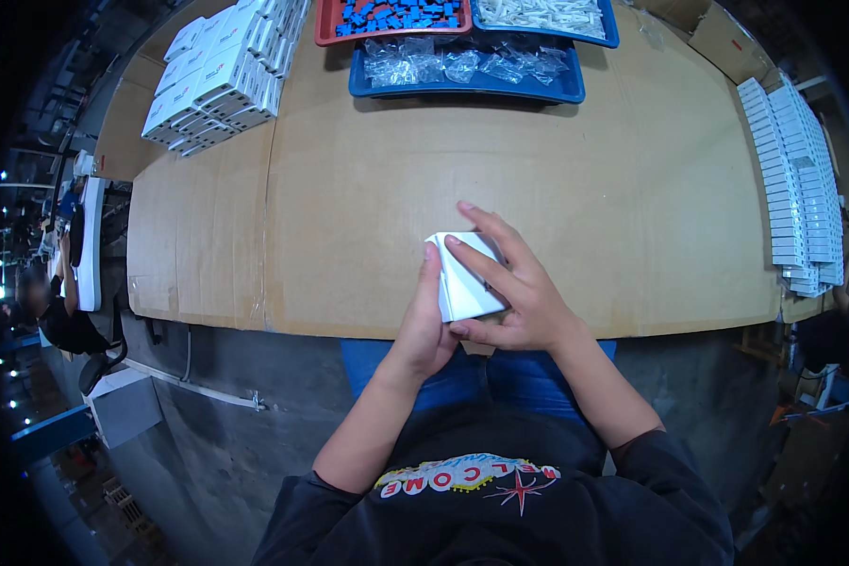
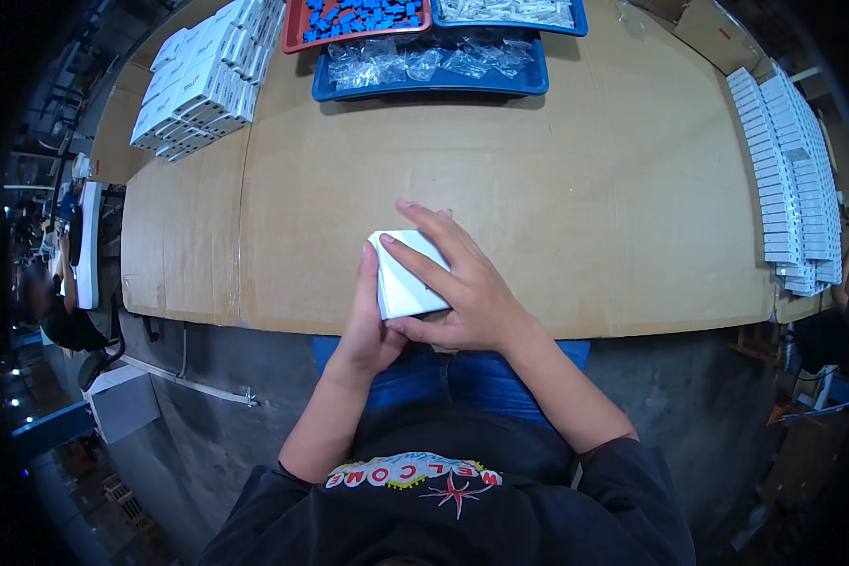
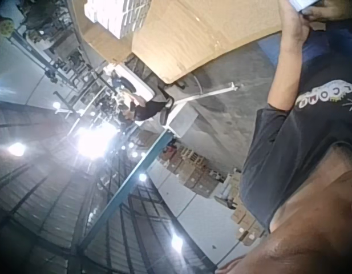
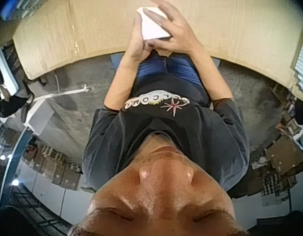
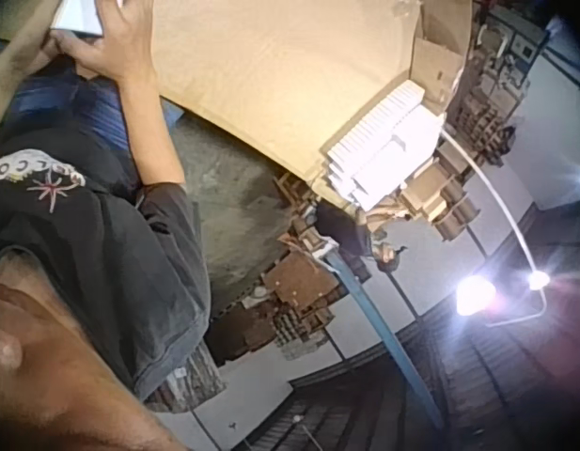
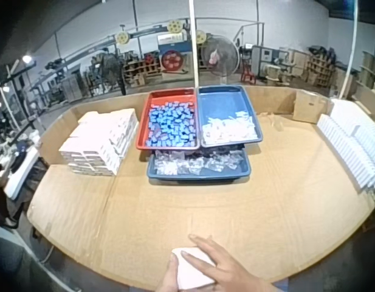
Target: Assembling internal electronic or plastic components into a housing and then placing the unit into a product box.
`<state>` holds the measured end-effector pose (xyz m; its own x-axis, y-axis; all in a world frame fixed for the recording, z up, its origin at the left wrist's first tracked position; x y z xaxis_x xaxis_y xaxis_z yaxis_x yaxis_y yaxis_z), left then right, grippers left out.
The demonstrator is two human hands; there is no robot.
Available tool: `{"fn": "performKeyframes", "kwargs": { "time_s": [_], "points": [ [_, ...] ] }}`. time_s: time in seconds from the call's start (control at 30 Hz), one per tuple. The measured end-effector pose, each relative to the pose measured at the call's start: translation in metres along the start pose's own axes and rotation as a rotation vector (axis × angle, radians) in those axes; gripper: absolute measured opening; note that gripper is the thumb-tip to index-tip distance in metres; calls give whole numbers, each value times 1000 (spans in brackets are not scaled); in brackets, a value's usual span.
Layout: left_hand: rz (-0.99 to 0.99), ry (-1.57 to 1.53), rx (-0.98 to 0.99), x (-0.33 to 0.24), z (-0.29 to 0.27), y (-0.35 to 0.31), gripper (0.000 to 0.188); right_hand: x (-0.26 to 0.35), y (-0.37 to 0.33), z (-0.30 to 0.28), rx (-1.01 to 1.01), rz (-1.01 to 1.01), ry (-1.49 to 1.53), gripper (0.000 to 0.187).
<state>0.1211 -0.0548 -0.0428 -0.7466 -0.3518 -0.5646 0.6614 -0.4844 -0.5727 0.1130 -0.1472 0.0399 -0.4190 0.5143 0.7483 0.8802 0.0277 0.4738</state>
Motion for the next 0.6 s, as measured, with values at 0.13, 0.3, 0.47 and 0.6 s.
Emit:
{"fn": "performKeyframes", "kwargs": {
  "time_s": [0.13, 0.3, 0.47, 0.6],
  "points": [
    [21, 18, 34, -1, 13, -6, 71, 1, 1, 0, -23, -90, -120, 83],
    [66, 105, 37, 1, 12, -10, 69, 2, -8, -2, -137, -161, -26, 81],
    [15, 150, -19, 4, 8, -12, 68, 4, -15, -5, -232, -192, 14, 79],
    [8, 88, 20, 11, 4, -9, 61, 1, -17, -6, -255, -186, 50, 80]
  ]
}}
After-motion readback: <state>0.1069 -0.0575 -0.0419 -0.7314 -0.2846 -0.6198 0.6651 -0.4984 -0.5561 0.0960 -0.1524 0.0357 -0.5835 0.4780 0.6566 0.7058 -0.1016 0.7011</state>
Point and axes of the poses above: each hand's wrist, its own y-axis towards the middle knuckle, its own z-axis out of the palm, x = y × z, the point moved 10 cm from there along y, towards the middle knuckle, and after that the axes turned 8 degrees about -x, right-handed, at the moved point
